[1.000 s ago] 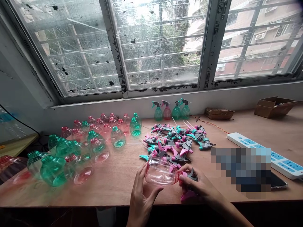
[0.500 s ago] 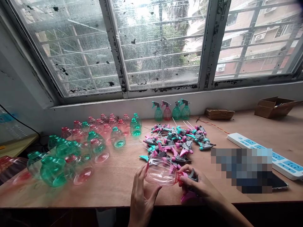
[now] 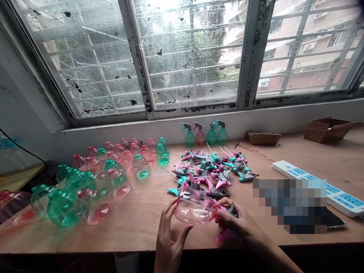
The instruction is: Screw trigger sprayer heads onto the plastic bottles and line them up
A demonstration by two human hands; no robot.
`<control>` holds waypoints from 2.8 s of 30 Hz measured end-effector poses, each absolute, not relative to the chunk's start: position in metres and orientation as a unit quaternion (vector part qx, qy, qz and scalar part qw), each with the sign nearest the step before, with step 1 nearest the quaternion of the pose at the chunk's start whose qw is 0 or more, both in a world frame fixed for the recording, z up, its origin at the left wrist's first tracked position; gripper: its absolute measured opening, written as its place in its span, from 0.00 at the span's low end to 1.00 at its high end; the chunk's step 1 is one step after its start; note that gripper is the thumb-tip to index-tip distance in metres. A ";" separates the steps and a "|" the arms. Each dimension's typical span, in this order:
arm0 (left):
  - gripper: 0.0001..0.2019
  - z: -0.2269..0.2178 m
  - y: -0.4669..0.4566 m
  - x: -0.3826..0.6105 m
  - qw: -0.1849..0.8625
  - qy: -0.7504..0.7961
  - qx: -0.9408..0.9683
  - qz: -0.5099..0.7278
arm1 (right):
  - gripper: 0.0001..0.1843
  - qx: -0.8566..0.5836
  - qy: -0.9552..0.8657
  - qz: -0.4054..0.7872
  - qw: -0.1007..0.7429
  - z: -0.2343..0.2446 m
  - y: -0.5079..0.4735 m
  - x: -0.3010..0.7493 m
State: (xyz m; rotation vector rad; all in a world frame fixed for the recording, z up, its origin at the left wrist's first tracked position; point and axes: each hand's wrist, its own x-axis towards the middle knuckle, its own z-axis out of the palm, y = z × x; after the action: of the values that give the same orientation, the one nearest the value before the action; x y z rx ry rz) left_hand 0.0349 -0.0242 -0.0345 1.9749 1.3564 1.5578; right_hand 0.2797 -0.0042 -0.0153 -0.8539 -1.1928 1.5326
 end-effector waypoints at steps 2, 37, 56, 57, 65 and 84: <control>0.24 -0.037 -0.022 0.033 0.132 0.468 0.690 0.536 | 0.22 -0.354 -0.492 0.629 0.487 -0.015 -0.004 0.279; 0.25 -0.030 -0.024 0.031 0.162 0.477 0.690 0.520 | 0.24 -0.371 -0.494 0.620 0.485 -0.008 -0.007 0.277; 0.26 -0.025 -0.024 0.031 0.191 0.507 0.651 0.532 | 0.23 -0.399 -0.544 0.599 0.432 -0.011 -0.010 0.277; 0.25 -0.025 -0.025 0.032 0.192 0.510 0.646 0.535 | 0.23 -0.396 -0.546 0.597 0.434 -0.012 -0.010 0.277; 0.25 -0.025 -0.024 0.034 0.173 0.512 0.631 0.556 | 0.24 -0.391 -0.521 0.625 0.430 -0.019 -0.009 0.278; 0.26 -0.024 -0.028 0.033 0.223 0.493 0.650 0.533 | 0.21 -0.382 -0.517 0.625 0.443 -0.008 -0.009 0.280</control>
State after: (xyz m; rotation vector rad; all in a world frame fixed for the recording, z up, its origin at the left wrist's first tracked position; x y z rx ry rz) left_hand 0.0333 -0.0283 -0.0237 1.7962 1.3622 1.4719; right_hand 0.2798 -0.0095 -0.0075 -0.9480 -1.2832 1.5504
